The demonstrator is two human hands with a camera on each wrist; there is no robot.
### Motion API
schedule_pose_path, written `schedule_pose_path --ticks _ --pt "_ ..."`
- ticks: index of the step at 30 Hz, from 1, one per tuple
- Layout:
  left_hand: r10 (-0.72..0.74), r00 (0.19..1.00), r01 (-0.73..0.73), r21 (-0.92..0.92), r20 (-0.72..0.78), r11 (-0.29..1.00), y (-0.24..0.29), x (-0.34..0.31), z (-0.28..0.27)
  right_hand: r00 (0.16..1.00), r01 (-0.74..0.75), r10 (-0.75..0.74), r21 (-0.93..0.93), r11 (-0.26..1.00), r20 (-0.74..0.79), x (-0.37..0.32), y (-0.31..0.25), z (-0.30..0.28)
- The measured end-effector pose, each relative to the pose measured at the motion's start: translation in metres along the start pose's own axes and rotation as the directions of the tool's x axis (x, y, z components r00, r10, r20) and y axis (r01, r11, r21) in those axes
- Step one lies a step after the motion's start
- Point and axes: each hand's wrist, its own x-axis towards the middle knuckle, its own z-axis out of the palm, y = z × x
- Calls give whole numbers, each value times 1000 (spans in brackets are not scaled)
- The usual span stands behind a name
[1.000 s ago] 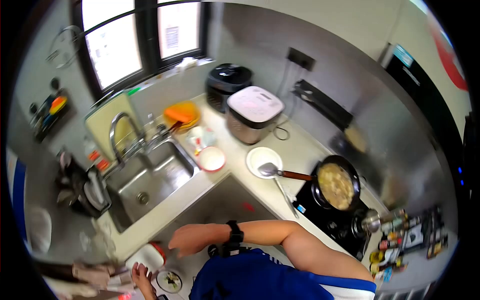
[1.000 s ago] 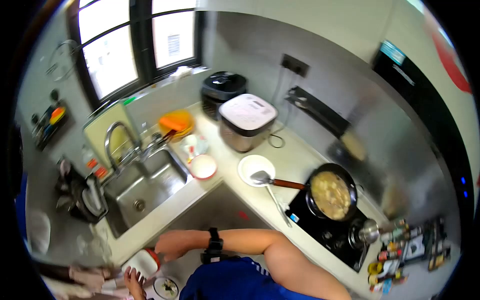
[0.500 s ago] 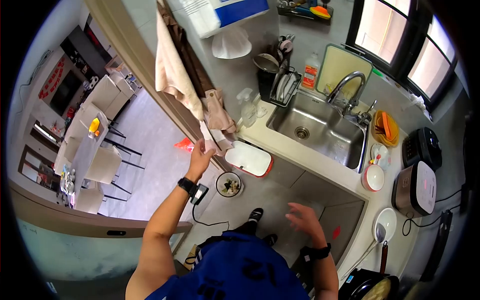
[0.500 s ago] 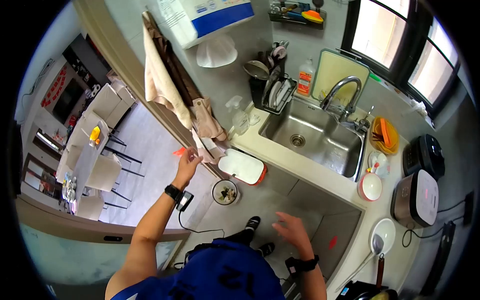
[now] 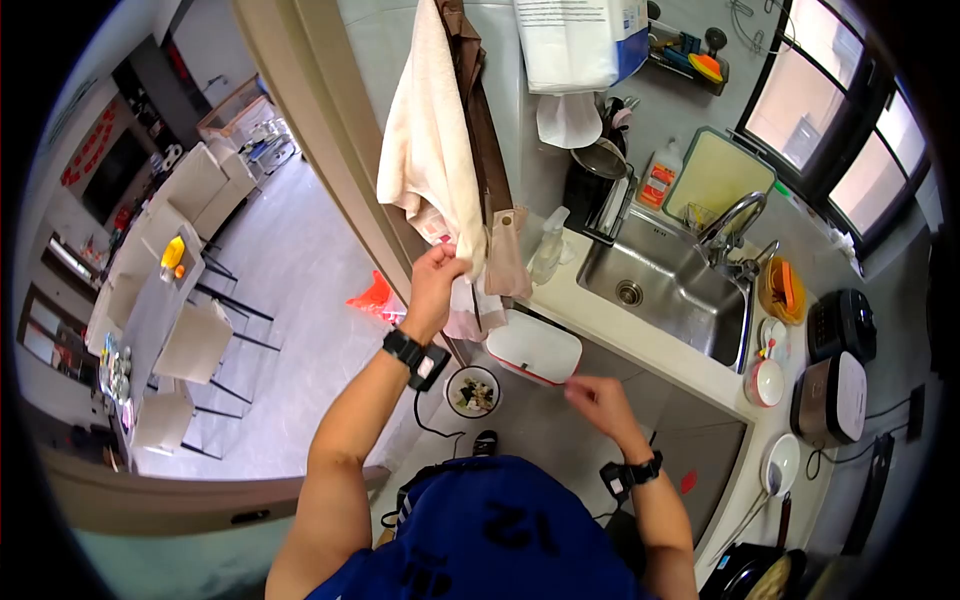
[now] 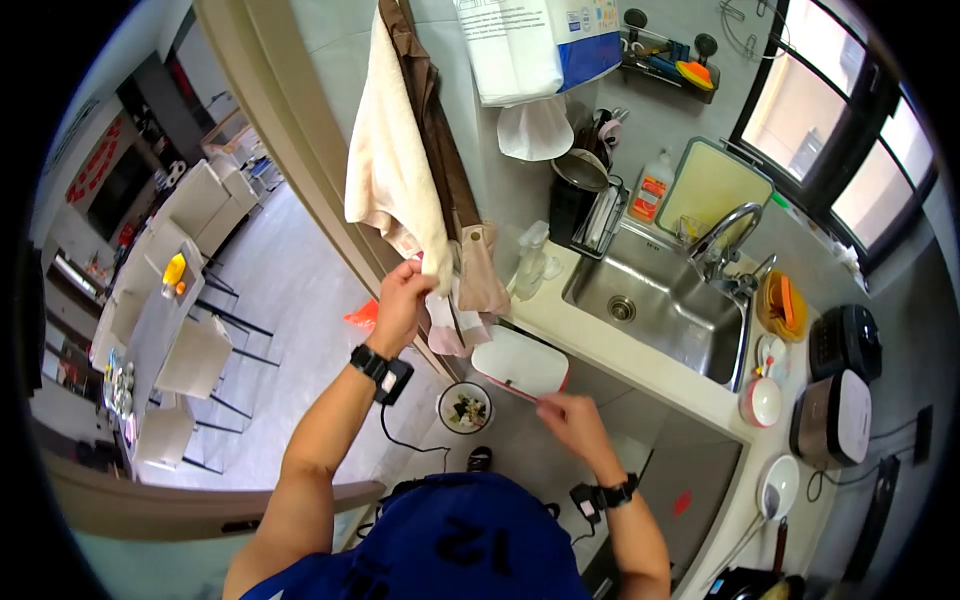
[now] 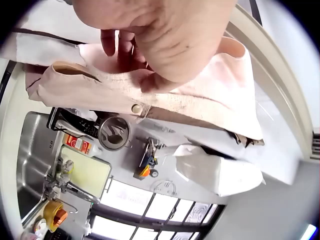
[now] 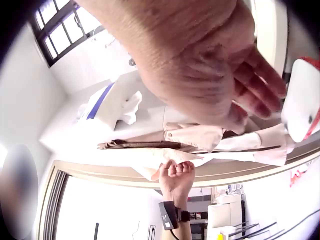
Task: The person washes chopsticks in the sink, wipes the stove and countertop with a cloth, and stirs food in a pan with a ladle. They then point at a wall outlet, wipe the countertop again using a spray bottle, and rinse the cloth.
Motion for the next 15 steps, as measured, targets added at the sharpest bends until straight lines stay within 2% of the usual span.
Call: schedule_pose_path --ticks 1,2,3,4,5,6,7,8,9,10,11,12,13,14,15 --pt "15 998 -12 -33 66 999 1 -2 -6 992 36 -27 76 996 -125 21 -7 9" --pt "67 968 -23 -179 241 984 2 -8 -17 965 82 -43 144 986 -257 42 -15 17" --pt "6 943 108 -322 333 940 7 -13 -24 947 151 -48 309 939 -319 67 -33 22" --pt "-76 939 205 -368 335 907 29 -23 -15 918 226 -36 446 866 -395 92 -52 25" --pt "-57 973 119 -274 225 954 11 -17 -38 934 213 -28 490 845 -357 123 -65 30" --pt "-84 991 101 -167 106 981 6 -17 -43 913 386 -123 723 573 -390 156 -73 45" --pt "-102 974 136 -160 203 978 16 -21 -38 913 345 -193 430 834 -359 195 -65 54" --pt "-101 977 125 -122 188 985 10 -17 -43 763 511 -451 4 860 -462 216 -92 61" --pt "-139 961 123 78 238 989 9 1 -52 835 451 -375 110 886 -404 232 -101 79" --pt "-109 984 100 74 142 992 13 8 -31 895 373 -291 208 904 -339 247 -111 97" --pt "4 996 -8 46 85 999 -7 18 -41 941 283 -205 293 913 -270 260 -123 116" --pt "23 999 -18 131 -36 991 -7 29 -40 952 305 -173 807 505 -252 255 -138 128" --pt "143 989 -143 417 30 897 3 37 -42 953 200 -204 971 -134 -225 255 -148 144" --pt "65 998 -70 447 25 892 7 50 -46 958 182 -177 954 -238 -227 264 -147 154" --pt "-3 1000 0 480 5 877 5 61 -51 950 168 -241 975 -144 -200 247 -155 137"
